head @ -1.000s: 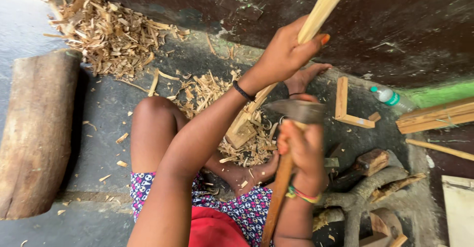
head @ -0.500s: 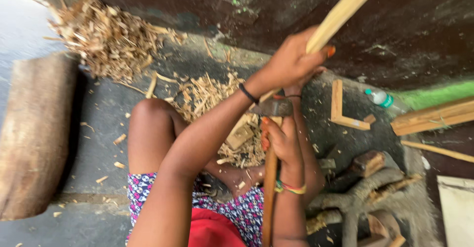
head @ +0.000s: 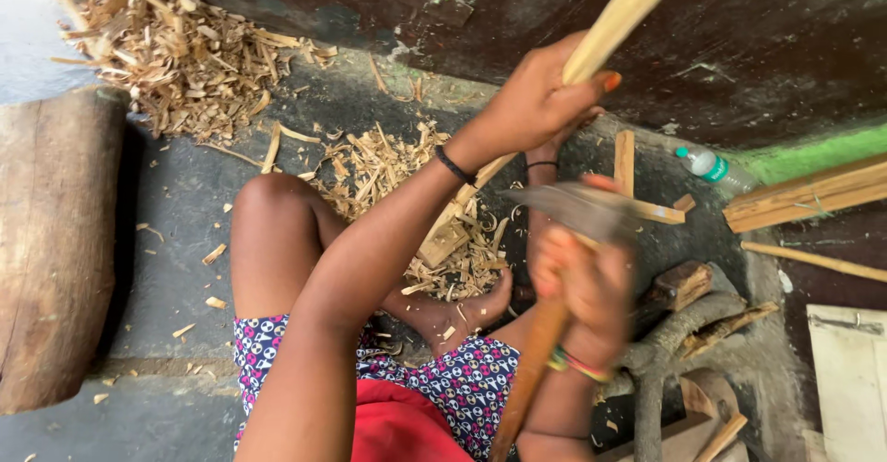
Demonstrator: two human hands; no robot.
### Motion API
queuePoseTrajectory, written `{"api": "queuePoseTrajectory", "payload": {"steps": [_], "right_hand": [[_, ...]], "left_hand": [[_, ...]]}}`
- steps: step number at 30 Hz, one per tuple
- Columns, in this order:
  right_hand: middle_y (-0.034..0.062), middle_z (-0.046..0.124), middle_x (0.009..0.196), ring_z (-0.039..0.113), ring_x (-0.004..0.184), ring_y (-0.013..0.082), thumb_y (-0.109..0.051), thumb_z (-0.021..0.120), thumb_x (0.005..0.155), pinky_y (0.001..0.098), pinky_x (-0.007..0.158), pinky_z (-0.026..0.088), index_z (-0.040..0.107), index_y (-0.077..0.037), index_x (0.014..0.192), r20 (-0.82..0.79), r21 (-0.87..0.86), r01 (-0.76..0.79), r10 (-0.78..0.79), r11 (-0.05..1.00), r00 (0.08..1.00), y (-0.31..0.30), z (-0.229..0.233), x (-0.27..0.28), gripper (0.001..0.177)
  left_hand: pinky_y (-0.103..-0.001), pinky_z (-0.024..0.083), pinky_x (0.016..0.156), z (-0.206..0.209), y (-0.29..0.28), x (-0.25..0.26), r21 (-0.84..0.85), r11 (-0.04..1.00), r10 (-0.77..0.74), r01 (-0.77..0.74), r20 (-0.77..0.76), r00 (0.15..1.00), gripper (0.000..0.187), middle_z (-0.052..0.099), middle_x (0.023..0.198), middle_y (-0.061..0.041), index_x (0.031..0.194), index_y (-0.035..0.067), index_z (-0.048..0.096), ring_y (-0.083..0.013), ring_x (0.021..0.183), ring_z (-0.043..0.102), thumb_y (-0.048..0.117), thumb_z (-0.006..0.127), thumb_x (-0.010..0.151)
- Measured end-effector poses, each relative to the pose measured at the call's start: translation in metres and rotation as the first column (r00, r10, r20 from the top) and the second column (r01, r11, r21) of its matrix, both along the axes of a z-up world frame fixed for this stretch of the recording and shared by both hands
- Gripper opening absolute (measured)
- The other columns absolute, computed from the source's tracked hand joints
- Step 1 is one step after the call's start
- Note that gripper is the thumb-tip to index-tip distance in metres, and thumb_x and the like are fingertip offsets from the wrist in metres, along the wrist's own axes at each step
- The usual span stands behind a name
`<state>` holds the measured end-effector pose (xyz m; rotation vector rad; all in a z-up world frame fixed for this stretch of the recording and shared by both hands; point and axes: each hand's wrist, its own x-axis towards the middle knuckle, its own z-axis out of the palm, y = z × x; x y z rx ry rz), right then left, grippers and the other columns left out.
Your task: The person sits on the floor and uses a small axe to carve a long wooden stick. They hold the stick with their left hand and repeatedly strike it with the axe in their right hand, creating wood shavings that accumulate on the floor.
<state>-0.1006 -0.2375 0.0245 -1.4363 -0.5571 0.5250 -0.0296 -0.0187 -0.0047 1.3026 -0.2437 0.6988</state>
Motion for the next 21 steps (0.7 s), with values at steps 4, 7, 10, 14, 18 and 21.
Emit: {"api": "queuePoseTrajectory", "payload": {"steps": [4, 7, 10, 14, 18, 21], "right_hand": [[0.0028, 0.056, 0.065, 0.052, 0.043, 0.0112, -0.013, 0.06, 0.097, 0.0264, 0.039, 0.044, 0.058, -0.003, 0.095, -0.035, -0.26, -0.112, 0.106, 0.959, 0.994, 0.039, -0.084, 0.032, 0.011], [0.0002, 0.053, 0.06, 0.049, 0.036, 0.01, -0.013, 0.059, 0.089, 0.0261, 0.033, 0.042, 0.057, -0.016, 0.108, -0.181, -0.269, -0.09, 0.041, 0.959, 0.983, 0.038, -0.085, 0.026, 0.019], [0.007, 0.055, 0.064, 0.053, 0.046, 0.0127, -0.012, 0.06, 0.104, 0.0268, 0.042, 0.044, 0.052, 0.007, 0.098, 0.026, -0.318, -0.013, 0.023, 0.948, 0.999, 0.024, -0.049, 0.025, 0.022], [0.0037, 0.051, 0.075, 0.047, 0.048, 0.0091, -0.005, 0.057, 0.098, 0.0254, 0.042, 0.043, 0.031, -0.012, 0.15, 0.115, 0.015, 0.015, -0.017, 1.0, 0.993, 0.006, 0.032, -0.003, 0.059], [0.0059, 0.053, 0.078, 0.049, 0.056, 0.0107, -0.005, 0.057, 0.101, 0.027, 0.05, 0.046, 0.032, -0.012, 0.154, 0.138, 0.168, 0.015, -0.039, 0.986, 0.99, -0.008, 0.05, -0.02, 0.059], [0.0037, 0.049, 0.074, 0.046, 0.049, 0.0088, -0.006, 0.059, 0.097, 0.0253, 0.042, 0.043, 0.032, -0.012, 0.151, 0.068, -0.021, 0.029, -0.028, 0.999, 0.997, 0.004, 0.022, -0.001, 0.06]], "left_hand": [[-0.029, 0.058, 0.067, -0.005, -0.003, 0.006, 0.121, 0.986, 0.101, -0.112, 0.096, 0.99, 0.03, 0.068, 0.087, -0.003, 0.125, 0.001, 0.06, -0.0108, 0.076, 0.067, 0.019, 0.066, 0.103], [-0.031, 0.06, 0.078, -0.005, 0.016, 0.01, 0.159, 0.958, 0.172, -0.24, 0.354, 0.919, 0.035, 0.068, 0.099, -0.004, 0.135, 0.003, 0.054, -0.0126, 0.088, 0.069, 0.016, 0.064, 0.104], [-0.03, 0.058, 0.068, -0.018, -0.007, 0.012, 0.023, 1.0, 0.011, -0.013, 0.086, 0.996, 0.034, 0.065, 0.089, -0.001, 0.128, 0.003, 0.058, -0.0086, 0.075, 0.067, 0.021, 0.065, 0.099], [-0.029, 0.051, 0.06, 0.0, -0.006, 0.012, 0.093, 0.993, 0.071, -0.077, 0.063, 0.996, 0.033, 0.062, 0.079, 0.0, 0.123, 0.003, 0.061, -0.0074, 0.067, 0.058, 0.023, 0.068, 0.098], [-0.03, 0.046, 0.06, 0.002, -0.008, 0.009, 0.091, 0.995, 0.035, -0.037, 0.03, 0.999, 0.025, 0.056, 0.077, 0.0, 0.115, 0.002, 0.064, -0.0077, 0.069, 0.051, 0.022, 0.07, 0.101], [-0.029, 0.05, 0.067, 0.0, -0.008, 0.003, 0.17, 0.977, 0.105, -0.13, 0.146, 0.984, 0.023, 0.057, 0.083, 0.001, 0.119, 0.003, 0.062, -0.0075, 0.077, 0.054, 0.02, 0.069, 0.104]]}}
